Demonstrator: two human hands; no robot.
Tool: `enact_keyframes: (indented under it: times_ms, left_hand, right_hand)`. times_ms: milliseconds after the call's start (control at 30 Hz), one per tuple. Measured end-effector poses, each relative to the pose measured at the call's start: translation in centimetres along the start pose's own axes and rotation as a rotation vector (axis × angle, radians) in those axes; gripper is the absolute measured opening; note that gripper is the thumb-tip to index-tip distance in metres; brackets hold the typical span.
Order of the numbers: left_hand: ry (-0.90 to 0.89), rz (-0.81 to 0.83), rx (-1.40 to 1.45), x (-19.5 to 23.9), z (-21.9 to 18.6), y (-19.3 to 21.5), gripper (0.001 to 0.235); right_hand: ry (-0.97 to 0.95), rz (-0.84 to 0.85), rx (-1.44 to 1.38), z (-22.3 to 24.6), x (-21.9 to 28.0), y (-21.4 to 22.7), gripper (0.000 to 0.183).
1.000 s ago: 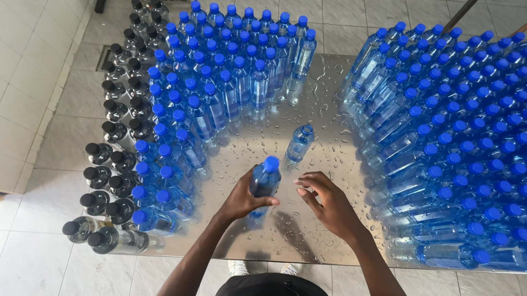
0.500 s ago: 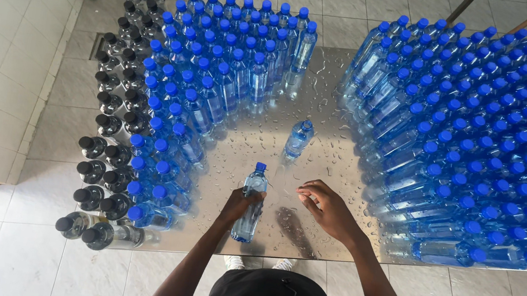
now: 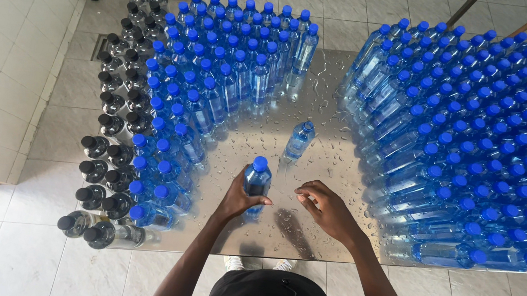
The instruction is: The person repeatedly picks up plastic water bottles with blue caps from a table and secures the caps by hand. The bottles are arranged in rows on a stainless steel surface, and the person handles them one at a time, tightening each cap before placing the bottle back.
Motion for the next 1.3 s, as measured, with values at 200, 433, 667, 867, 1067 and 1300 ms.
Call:
enact_keyframes:
  times_ms: [200, 433, 667, 867, 1067, 1300]
  left_hand:
    - [-0.179, 0.059, 0.0, -1.1, -2.3, 0.5, 0.102]
    - [-0.168, 0.124, -0.004, -0.1, -3.3, -0.9, 0.098]
    - [-0.082, 0.378, -0.022, 1.8, -5.2, -3.0, 0.08]
    - [0.056, 0.235, 0.163, 1.8, -0.4, -2.8, 0.076]
    - [0.474, -0.074, 0.453, 3.8, 5.3, -1.9, 0.063]
    - [0.62, -0.172, 0.512, 4.4, 6.7, -1.5, 0.06]
  right_hand:
    - [0.055, -0.107, 0.001, 1.8, 0.8, 1.0, 0.04]
    - [0.227, -0.249, 0.255, 2.7, 0.5, 2.5, 0.053]
    - [0.649, -0.24, 0.932, 3.4, -0.7, 4.2, 0.054]
    - [0.447, -0.109, 0.702, 2.5, -1.3, 5.6, 0.067]
    - [0.247, -0.002, 0.556, -1.0, -1.0, 2.4, 0.061]
    - [0.214, 0.085, 0.539, -2.2, 0.1, 0.3, 0.051]
Point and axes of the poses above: each hand's wrist, its own x-axis away from the middle knuckle, its own y-axis out of the back of the hand, z = x × y, the point moved 2 cm from there along -x, towards the middle knuckle, and after that the axes turned 12 degrees about x, right-handed, at the moved point
